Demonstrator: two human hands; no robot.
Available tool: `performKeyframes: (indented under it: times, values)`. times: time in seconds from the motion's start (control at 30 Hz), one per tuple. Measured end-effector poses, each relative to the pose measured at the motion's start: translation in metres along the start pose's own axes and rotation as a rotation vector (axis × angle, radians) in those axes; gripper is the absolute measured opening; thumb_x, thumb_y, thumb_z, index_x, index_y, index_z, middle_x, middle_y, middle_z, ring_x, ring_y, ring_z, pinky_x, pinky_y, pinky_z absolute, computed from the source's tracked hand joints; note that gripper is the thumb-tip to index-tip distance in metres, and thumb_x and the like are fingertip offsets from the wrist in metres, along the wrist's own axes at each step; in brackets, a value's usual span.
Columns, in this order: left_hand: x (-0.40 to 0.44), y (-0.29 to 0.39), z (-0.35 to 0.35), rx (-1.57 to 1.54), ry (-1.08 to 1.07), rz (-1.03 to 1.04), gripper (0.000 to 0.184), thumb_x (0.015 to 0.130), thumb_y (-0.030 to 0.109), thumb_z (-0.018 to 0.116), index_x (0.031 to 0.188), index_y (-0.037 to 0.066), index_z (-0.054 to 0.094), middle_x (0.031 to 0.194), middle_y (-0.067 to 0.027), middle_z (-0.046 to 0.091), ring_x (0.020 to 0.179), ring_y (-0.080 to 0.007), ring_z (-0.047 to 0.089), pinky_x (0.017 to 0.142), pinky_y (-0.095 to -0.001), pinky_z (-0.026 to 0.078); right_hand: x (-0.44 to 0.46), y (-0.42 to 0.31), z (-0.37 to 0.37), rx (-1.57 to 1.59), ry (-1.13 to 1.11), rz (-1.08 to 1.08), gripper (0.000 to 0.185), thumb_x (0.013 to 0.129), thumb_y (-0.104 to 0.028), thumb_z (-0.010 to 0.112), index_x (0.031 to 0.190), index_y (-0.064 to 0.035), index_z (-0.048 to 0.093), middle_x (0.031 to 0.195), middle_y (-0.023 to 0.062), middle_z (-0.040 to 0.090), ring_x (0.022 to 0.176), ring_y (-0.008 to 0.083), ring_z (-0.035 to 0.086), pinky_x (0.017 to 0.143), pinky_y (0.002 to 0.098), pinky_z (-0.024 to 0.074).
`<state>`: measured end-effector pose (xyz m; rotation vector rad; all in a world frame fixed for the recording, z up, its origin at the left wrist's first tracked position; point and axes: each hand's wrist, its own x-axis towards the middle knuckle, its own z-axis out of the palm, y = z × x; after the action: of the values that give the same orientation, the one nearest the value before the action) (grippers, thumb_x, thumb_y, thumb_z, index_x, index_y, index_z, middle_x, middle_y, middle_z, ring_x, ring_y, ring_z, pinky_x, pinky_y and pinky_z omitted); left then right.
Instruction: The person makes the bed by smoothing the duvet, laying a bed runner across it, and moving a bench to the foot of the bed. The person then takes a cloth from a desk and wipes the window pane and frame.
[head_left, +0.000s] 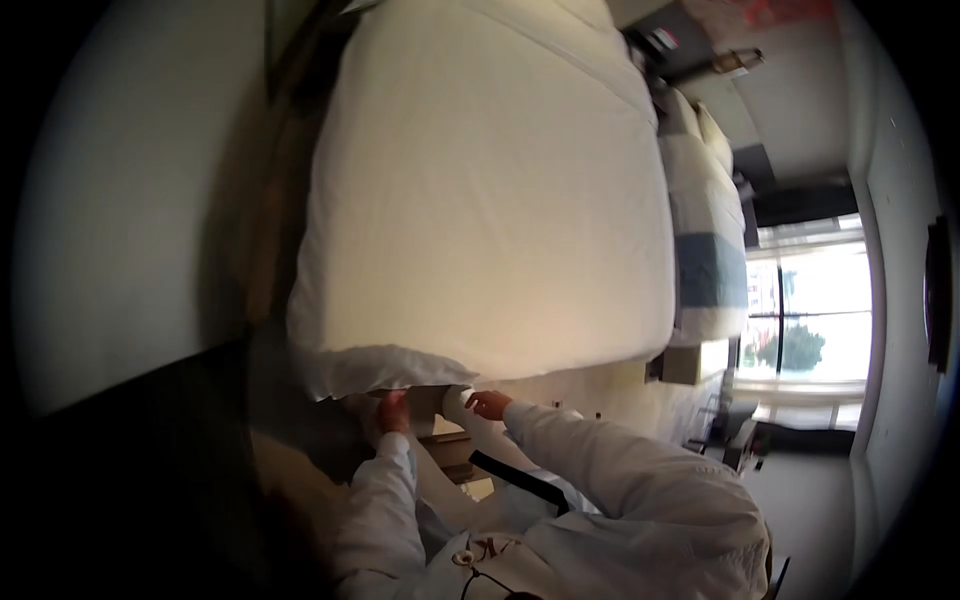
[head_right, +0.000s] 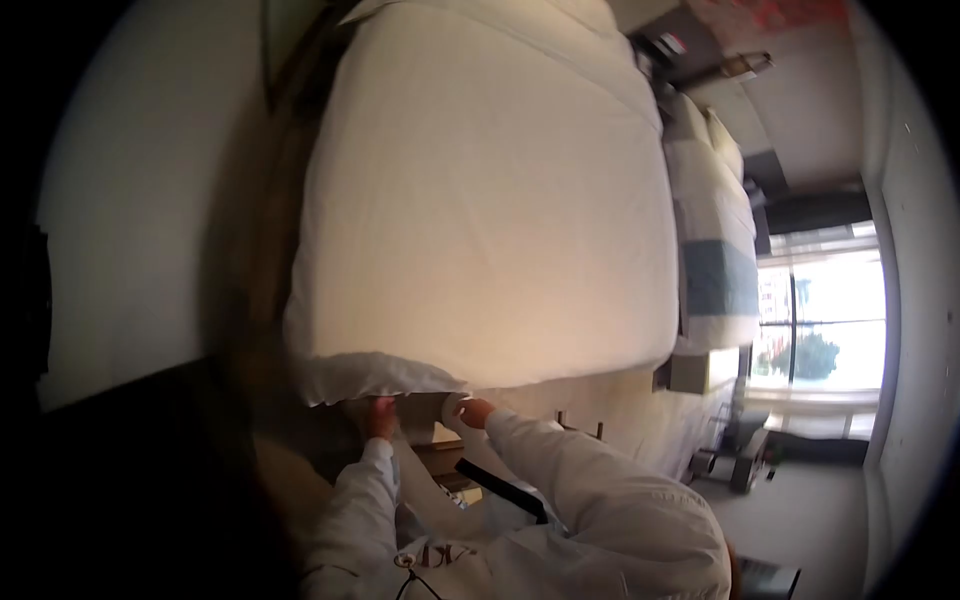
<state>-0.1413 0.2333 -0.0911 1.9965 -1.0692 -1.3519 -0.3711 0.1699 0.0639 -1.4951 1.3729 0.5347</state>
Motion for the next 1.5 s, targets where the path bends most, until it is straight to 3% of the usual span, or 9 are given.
performKeyframes:
  times: [0.07,0.1,0.3,0.43,0.63,0.67,0.73,1.2,1.5]
  values:
    - [0.006,0.097,0.008,-0.201,-0.328,0.062,0.018,0.074,0.016,0.053,0.085,0.009,0.067,0.078,-0.0149,0.064,0.078,-0.0292,0.062,0.07,-0.0371,0.049,-0.013,0.001,-0.001,-0.095,0.045,-0.013,0.025,0.082,-0.015,0.044,0.1,-0.0145,0.061,0.089,0.0098,0.065,0.084,0.0282,0.062,0.075,0.0375,0.0482]
    - [0.01,0.112,0.037,-0.142,-0.245,0.326,0.016,0.074,0.016,0.054,0.081,0.008,0.067,0.077,-0.0158,0.064,0.074,-0.0316,0.061,0.068,-0.0378,0.049,-0.012,-0.001,-0.019,-0.216,0.062,-0.065,0.025,0.082,-0.017,0.044,0.099,-0.015,0.061,0.089,0.0097,0.065,0.084,0.0289,0.061,0.075,0.038,0.0478]
    - [-0.009,0.293,0.132,-0.16,-0.321,0.366,0.019,0.081,0.015,0.051,0.09,0.007,0.065,0.075,-0.0074,0.065,0.068,-0.0144,0.061,0.063,-0.0265,0.048,-0.083,0.037,-0.111,-0.063,0.204,-0.242,0.022,0.082,-0.027,0.051,0.093,-0.0107,0.061,0.088,0.0161,0.063,0.083,0.0337,0.06,0.073,0.041,0.0467]
    - [-0.041,0.376,0.166,-0.487,-0.473,0.465,0.019,0.087,0.006,0.048,0.099,-0.001,0.06,0.088,-0.0091,0.064,0.079,-0.0157,0.062,0.071,-0.0267,0.052,-0.123,0.123,-0.116,0.136,0.346,-0.389,0.021,0.082,-0.026,0.05,0.096,-0.0147,0.062,0.094,0.0133,0.063,0.09,0.0311,0.059,0.08,0.0396,0.046]
    - [-0.099,0.404,0.195,-0.744,-0.515,0.193,0.022,0.085,0.008,0.053,0.104,-0.002,0.056,0.087,-0.0095,0.062,0.079,-0.0179,0.062,0.071,-0.0291,0.052,-0.099,0.273,-0.06,0.327,0.519,-0.611,0.022,0.084,-0.023,0.05,0.1,-0.0117,0.062,0.1,0.0127,0.061,0.095,0.0282,0.057,0.084,0.0376,0.0443]
    - [-0.11,0.416,0.201,-0.685,-0.513,0.158,0.02,0.085,0.007,0.053,0.103,-0.001,0.056,0.086,-0.0089,0.062,0.078,-0.0175,0.062,0.071,-0.0285,0.052,-0.113,0.286,-0.06,-0.328,0.778,-0.584,0.023,0.085,-0.021,0.048,0.1,-0.0095,0.062,0.099,0.0134,0.061,0.094,0.0296,0.058,0.082,0.0385,0.0449]
    - [-0.121,0.433,0.204,-0.526,-0.582,0.132,0.018,0.085,0.007,0.052,0.102,0.0,0.056,0.087,-0.0082,0.062,0.078,-0.0172,0.062,0.071,-0.0278,0.052,-0.201,0.262,-0.102,0.671,0.732,-0.365,0.022,0.084,-0.018,0.052,0.101,-0.0089,0.062,0.098,0.0138,0.062,0.087,0.0295,0.06,0.076,0.037,0.0474]
    - [-0.249,0.552,0.454,0.228,-1.527,0.494,0.016,0.083,-0.002,0.047,0.097,-0.003,0.055,0.087,-0.01,0.062,0.082,-0.0167,0.061,0.076,-0.0295,0.051,-0.358,0.411,-0.042,1.623,1.472,-0.111,0.022,0.084,-0.002,0.044,0.101,-0.0006,0.057,0.09,0.0076,0.063,0.083,0.014,0.06,0.076,0.0263,0.0477]
    - [-0.222,0.652,0.667,0.02,-1.196,0.446,0.017,0.085,0.002,0.047,0.098,0.001,0.057,0.086,-0.0087,0.063,0.078,-0.017,0.062,0.073,-0.0283,0.051,-0.424,0.585,-0.133,1.871,1.642,-0.201,0.021,0.086,-0.003,0.044,0.103,0.0,0.056,0.09,0.0077,0.063,0.082,0.0152,0.06,0.076,0.0274,0.0479]
